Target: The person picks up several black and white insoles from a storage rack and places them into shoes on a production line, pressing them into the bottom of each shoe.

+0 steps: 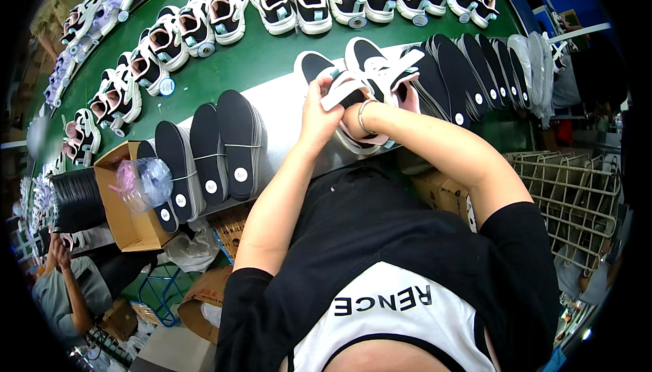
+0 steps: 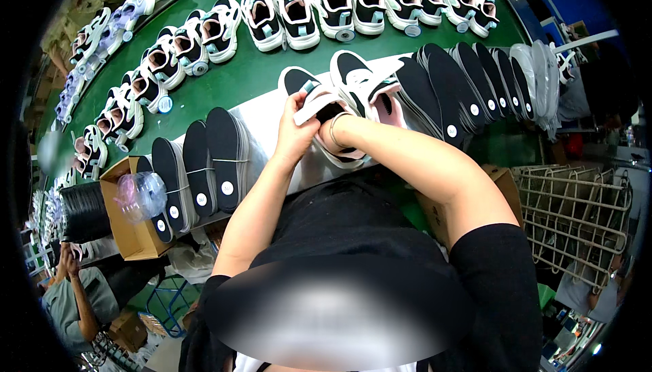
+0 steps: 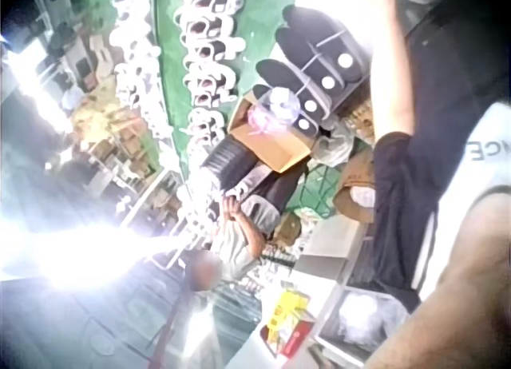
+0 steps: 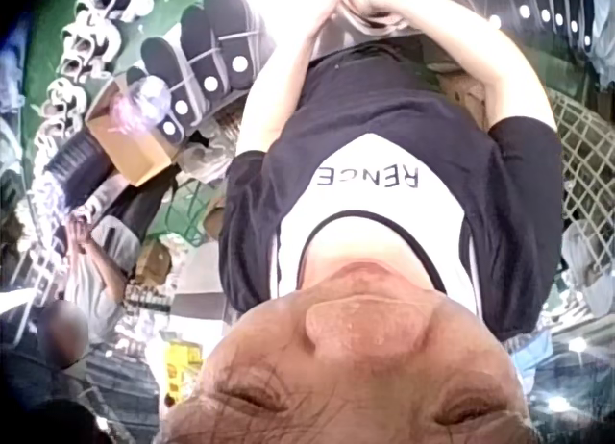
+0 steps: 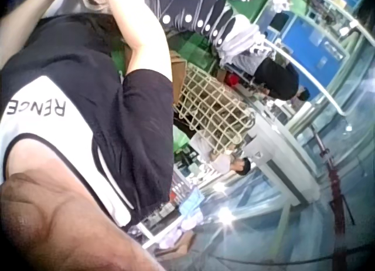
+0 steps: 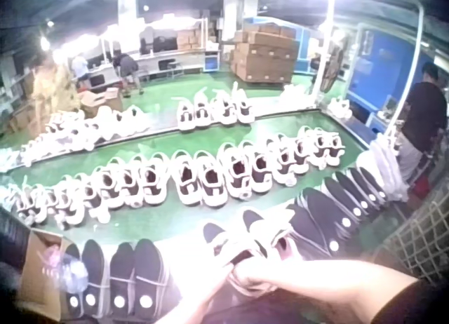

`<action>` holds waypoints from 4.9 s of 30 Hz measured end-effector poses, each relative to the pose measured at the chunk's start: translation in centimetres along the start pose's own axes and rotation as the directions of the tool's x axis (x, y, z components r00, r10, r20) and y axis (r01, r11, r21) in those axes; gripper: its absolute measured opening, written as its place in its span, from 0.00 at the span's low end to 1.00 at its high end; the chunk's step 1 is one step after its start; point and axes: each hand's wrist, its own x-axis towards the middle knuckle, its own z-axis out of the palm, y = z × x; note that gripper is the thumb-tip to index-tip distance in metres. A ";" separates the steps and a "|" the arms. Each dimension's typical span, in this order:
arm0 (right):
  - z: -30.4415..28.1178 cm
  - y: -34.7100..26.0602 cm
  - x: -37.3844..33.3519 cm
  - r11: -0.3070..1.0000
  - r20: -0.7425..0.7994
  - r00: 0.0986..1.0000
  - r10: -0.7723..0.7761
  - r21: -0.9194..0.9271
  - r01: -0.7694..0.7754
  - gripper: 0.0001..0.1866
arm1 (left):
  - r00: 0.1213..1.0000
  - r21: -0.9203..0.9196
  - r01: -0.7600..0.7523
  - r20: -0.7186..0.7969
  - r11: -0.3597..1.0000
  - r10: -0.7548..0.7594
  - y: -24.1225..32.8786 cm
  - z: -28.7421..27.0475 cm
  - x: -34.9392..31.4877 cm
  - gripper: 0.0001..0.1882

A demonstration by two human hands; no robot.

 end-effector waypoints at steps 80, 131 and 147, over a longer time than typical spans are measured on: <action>15.7 17.0 -8.1 0.543 -0.532 0.189 0.825 0.656 -0.524 0.26 | 0.522 0.715 0.698 -0.483 -0.027 0.703 11.6 -23.4 -11.5 0.19; 9.3 8.6 -14.8 0.896 -0.439 0.785 0.436 0.295 -0.332 0.09 | 0.949 0.495 -0.279 0.271 0.823 0.158 4.9 13.5 4.6 0.08; 13.6 14.3 -0.5 0.593 -0.470 0.768 0.435 0.791 0.149 0.19 | 0.938 0.253 -0.085 0.346 0.964 -0.008 8.8 14.3 3.4 0.10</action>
